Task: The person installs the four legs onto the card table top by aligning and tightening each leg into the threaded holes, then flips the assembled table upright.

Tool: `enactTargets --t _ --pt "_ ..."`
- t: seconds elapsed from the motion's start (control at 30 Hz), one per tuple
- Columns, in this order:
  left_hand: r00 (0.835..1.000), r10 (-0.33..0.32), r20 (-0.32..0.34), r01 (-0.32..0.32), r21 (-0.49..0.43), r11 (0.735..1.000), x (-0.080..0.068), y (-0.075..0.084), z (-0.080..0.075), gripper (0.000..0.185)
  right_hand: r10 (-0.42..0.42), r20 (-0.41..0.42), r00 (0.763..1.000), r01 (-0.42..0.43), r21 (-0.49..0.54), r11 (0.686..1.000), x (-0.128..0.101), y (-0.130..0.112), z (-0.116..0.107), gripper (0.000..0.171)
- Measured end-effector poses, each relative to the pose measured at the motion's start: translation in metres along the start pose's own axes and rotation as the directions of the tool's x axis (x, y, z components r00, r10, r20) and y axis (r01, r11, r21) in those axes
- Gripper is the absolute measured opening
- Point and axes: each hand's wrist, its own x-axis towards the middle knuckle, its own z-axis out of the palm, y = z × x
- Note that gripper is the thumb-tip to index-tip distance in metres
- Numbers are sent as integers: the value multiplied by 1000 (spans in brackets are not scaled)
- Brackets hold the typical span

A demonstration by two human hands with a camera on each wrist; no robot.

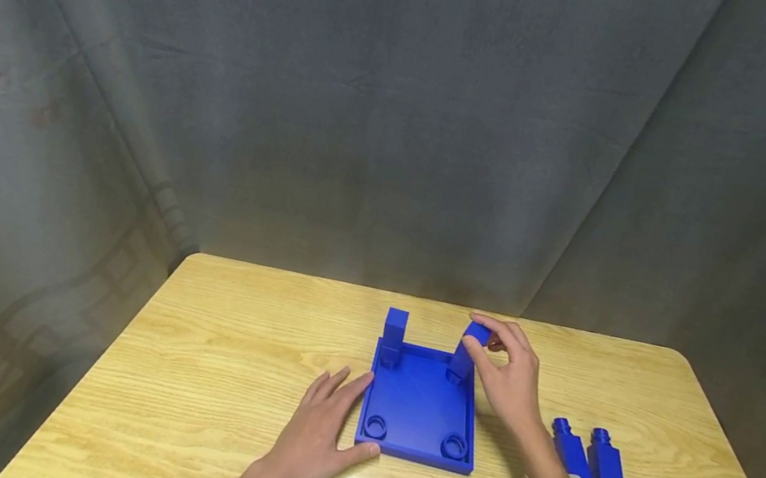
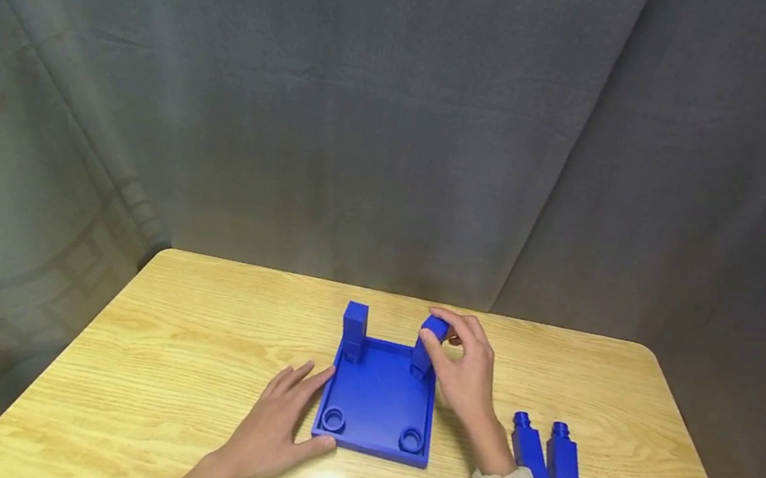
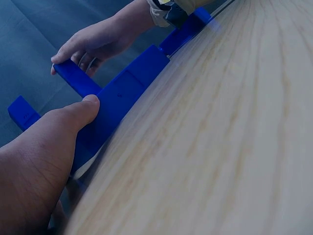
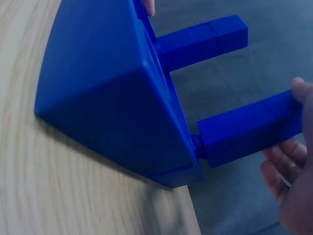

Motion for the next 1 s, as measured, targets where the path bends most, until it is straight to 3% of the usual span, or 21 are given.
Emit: enactTargets --t 0.3,0.5,0.7,0.87,1.0 --pt "1000 6 -10 -6 4 1000 1 1 0 99 -90 -31 995 92 67 994 0 0 -2 34" --pt "1000 2 -8 -2 6 1000 1 0 1 99 42 -10 999 -41 35 999 -2 -3 -1 32" --pt "1000 16 -25 -16 7 1000 0 0 2 99 176 12 984 -176 -13 984 -2 -7 -1 32" --pt "999 22 -29 -21 14 1000 1 -1 2 99 190 14 982 -190 -7 982 -3 -9 -1 34" --pt "1000 15 -19 -15 5 1000 0 -1 1 99 144 8 990 -144 -1 990 -2 -7 0 40"
